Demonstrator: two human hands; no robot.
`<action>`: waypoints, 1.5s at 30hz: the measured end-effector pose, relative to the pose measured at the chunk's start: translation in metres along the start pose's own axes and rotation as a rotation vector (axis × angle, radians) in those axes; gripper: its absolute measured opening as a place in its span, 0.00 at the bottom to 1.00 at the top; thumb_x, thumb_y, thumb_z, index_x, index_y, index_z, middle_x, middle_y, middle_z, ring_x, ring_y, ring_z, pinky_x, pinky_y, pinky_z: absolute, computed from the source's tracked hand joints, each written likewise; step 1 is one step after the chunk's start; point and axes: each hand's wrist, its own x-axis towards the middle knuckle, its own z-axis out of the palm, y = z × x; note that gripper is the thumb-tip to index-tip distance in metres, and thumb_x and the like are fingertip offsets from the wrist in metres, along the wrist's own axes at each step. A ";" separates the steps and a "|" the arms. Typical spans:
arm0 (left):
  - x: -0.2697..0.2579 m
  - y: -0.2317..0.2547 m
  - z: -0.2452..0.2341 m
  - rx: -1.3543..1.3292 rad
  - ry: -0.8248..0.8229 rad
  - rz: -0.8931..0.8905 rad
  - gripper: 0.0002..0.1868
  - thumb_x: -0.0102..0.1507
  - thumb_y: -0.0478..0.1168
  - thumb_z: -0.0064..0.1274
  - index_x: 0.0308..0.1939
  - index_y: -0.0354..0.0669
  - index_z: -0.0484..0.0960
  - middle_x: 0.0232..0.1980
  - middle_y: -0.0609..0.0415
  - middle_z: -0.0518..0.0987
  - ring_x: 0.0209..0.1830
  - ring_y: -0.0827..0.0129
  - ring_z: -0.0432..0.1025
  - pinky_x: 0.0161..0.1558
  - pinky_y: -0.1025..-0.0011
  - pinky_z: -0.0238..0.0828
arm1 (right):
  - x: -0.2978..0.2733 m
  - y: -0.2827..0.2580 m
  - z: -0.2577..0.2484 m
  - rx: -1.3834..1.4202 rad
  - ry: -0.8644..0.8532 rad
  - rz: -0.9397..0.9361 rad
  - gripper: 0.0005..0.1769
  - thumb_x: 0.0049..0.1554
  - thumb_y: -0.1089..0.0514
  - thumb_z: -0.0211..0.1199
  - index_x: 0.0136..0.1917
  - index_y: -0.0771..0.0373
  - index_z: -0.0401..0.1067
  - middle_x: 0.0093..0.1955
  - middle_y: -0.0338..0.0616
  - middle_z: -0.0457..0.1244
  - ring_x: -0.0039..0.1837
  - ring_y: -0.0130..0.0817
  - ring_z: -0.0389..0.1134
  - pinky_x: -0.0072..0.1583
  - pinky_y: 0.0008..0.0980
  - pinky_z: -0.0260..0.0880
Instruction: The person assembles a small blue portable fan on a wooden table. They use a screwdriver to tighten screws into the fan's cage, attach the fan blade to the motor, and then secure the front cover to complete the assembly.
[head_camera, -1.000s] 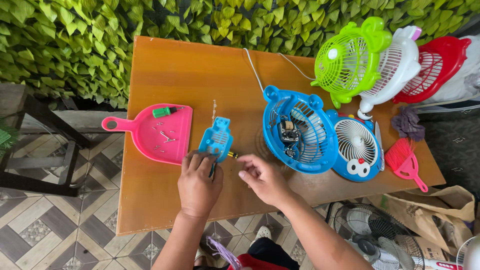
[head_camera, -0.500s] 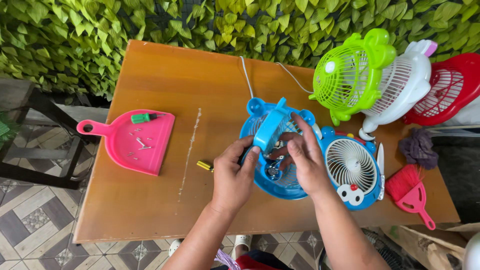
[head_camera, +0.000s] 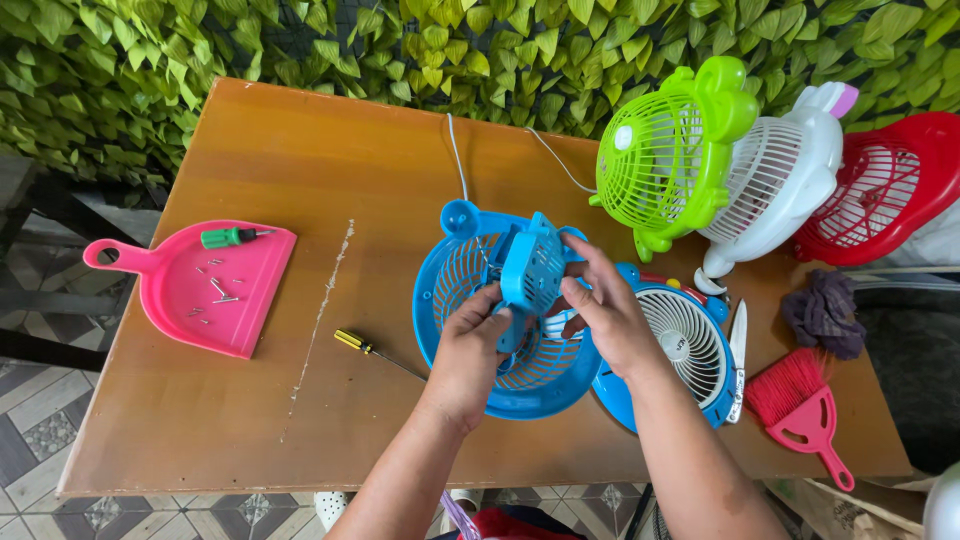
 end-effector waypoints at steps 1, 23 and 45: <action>0.000 -0.003 0.001 0.089 -0.040 0.071 0.19 0.67 0.37 0.44 0.61 0.41 0.79 0.49 0.52 0.83 0.47 0.73 0.76 0.50 0.71 0.73 | 0.000 -0.002 0.002 -0.012 0.005 -0.006 0.45 0.56 0.43 0.64 0.81 0.56 0.52 0.60 0.44 0.64 0.51 0.32 0.71 0.39 0.26 0.70; 0.020 0.008 -0.084 0.605 0.173 0.291 0.38 0.61 0.34 0.54 0.75 0.40 0.58 0.63 0.41 0.79 0.61 0.60 0.76 0.59 0.66 0.71 | -0.006 0.004 0.076 -0.873 0.310 0.122 0.53 0.39 0.41 0.80 0.73 0.58 0.64 0.65 0.55 0.67 0.68 0.46 0.68 0.66 0.40 0.67; 0.010 0.010 -0.083 0.582 0.179 0.268 0.39 0.59 0.31 0.54 0.74 0.39 0.60 0.59 0.42 0.81 0.58 0.60 0.79 0.57 0.66 0.75 | 0.012 0.029 0.092 -1.025 0.324 0.037 0.54 0.41 0.40 0.80 0.75 0.57 0.61 0.70 0.57 0.61 0.70 0.53 0.64 0.67 0.45 0.65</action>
